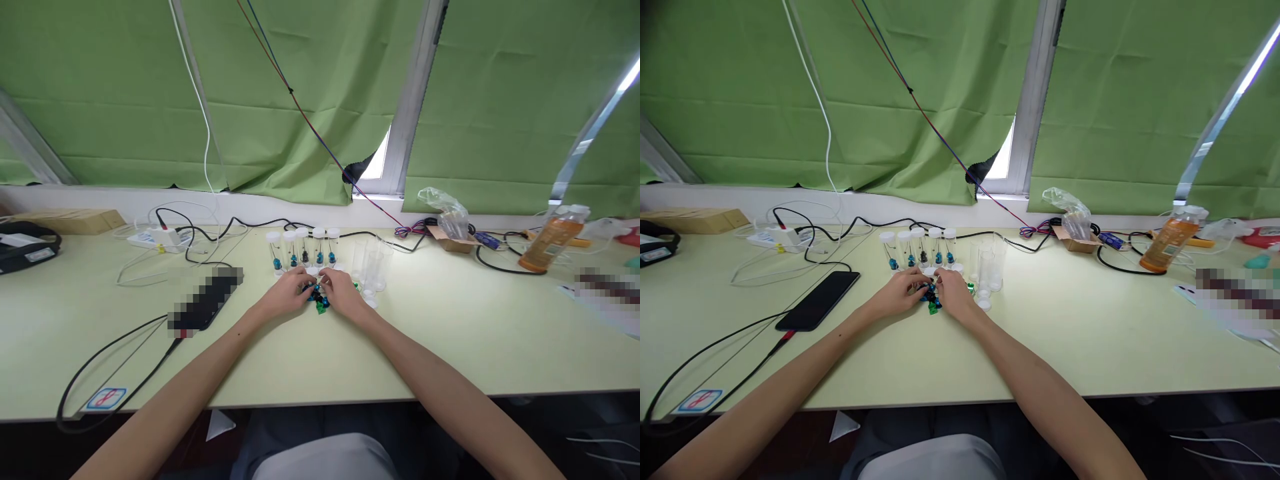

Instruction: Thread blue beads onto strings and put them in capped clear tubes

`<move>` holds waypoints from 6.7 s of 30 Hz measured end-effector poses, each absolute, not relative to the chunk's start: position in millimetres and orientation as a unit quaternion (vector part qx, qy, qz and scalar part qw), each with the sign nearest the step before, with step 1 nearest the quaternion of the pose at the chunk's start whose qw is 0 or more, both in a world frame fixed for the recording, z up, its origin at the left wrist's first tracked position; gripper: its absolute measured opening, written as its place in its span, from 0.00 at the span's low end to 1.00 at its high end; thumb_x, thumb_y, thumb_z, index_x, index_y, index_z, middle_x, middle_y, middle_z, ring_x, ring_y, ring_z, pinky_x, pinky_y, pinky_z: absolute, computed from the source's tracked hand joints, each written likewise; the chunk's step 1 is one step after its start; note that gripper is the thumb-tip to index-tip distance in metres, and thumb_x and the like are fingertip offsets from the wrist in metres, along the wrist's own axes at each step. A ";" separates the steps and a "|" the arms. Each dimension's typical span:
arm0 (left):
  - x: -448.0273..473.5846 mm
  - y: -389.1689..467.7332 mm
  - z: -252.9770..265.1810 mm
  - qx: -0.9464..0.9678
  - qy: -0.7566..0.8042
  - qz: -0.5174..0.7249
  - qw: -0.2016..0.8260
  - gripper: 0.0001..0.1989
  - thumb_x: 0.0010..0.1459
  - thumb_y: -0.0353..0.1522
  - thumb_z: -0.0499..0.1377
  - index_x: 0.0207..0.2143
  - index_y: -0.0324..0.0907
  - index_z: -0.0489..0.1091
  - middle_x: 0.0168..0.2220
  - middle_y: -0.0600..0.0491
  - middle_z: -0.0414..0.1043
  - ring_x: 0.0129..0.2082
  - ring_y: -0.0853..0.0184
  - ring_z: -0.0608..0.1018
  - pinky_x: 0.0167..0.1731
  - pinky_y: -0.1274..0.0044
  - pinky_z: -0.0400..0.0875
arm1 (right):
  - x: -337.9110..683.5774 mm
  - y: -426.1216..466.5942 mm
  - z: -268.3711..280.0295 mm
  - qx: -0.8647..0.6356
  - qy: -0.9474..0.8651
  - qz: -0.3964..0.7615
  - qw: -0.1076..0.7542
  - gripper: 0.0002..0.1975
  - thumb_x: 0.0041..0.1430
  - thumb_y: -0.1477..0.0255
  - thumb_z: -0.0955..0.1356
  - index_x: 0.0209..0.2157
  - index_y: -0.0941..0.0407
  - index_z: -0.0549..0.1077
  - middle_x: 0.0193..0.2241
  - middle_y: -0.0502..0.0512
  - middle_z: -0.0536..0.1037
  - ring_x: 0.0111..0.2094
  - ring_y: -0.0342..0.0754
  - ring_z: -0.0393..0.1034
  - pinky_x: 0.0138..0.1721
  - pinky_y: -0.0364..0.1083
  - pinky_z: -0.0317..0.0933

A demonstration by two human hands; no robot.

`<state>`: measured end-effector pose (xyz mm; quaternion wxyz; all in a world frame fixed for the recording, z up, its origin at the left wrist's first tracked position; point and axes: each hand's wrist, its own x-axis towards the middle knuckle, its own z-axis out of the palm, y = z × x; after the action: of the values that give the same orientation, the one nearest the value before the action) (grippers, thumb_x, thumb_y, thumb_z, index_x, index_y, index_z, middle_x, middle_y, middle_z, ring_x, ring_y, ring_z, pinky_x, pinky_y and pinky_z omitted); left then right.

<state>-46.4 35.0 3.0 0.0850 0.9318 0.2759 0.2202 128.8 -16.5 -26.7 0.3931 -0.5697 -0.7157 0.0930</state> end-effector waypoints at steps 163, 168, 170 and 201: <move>-32.7 23.6 -0.4 0.838 0.279 0.372 0.284 0.14 0.61 0.39 0.55 0.44 0.43 0.74 0.42 0.48 0.74 0.40 0.63 0.77 0.38 0.72 0.76 | 120.2 -26.5 -7.6 -0.450 -0.599 0.109 0.653 0.06 0.61 0.68 0.65 0.32 0.54 0.72 0.31 0.52 0.76 0.34 0.46 0.70 0.38 0.46 0.65; -32.4 22.3 0.0 0.841 0.266 0.376 0.284 0.14 0.61 0.39 0.54 0.44 0.44 0.74 0.42 0.48 0.74 0.40 0.63 0.76 0.38 0.71 0.76 | 119.6 -26.8 -8.3 -0.451 -0.606 0.106 0.647 0.06 0.61 0.67 0.65 0.33 0.53 0.72 0.32 0.52 0.76 0.35 0.47 0.70 0.38 0.46 0.65; -31.9 21.6 0.1 0.841 0.264 0.375 0.287 0.14 0.61 0.39 0.54 0.44 0.44 0.74 0.42 0.48 0.74 0.40 0.64 0.76 0.39 0.71 0.76 | 119.6 -27.0 -8.0 -0.453 -0.607 0.105 0.644 0.06 0.61 0.68 0.65 0.33 0.53 0.72 0.32 0.52 0.76 0.35 0.47 0.70 0.38 0.47 0.65; -30.8 20.1 -0.9 0.826 0.257 0.402 0.300 0.14 0.61 0.40 0.55 0.44 0.43 0.73 0.43 0.48 0.75 0.39 0.64 0.77 0.38 0.71 0.76 | 117.2 -30.4 -2.2 -0.487 -0.593 0.065 0.638 0.06 0.60 0.70 0.66 0.29 0.54 0.72 0.29 0.53 0.75 0.33 0.48 0.67 0.34 0.47 0.63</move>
<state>-30.8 20.1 -0.9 0.3000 0.8263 0.2567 0.4017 117.2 -30.4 -2.2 0.6384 -0.4869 -0.5926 0.0653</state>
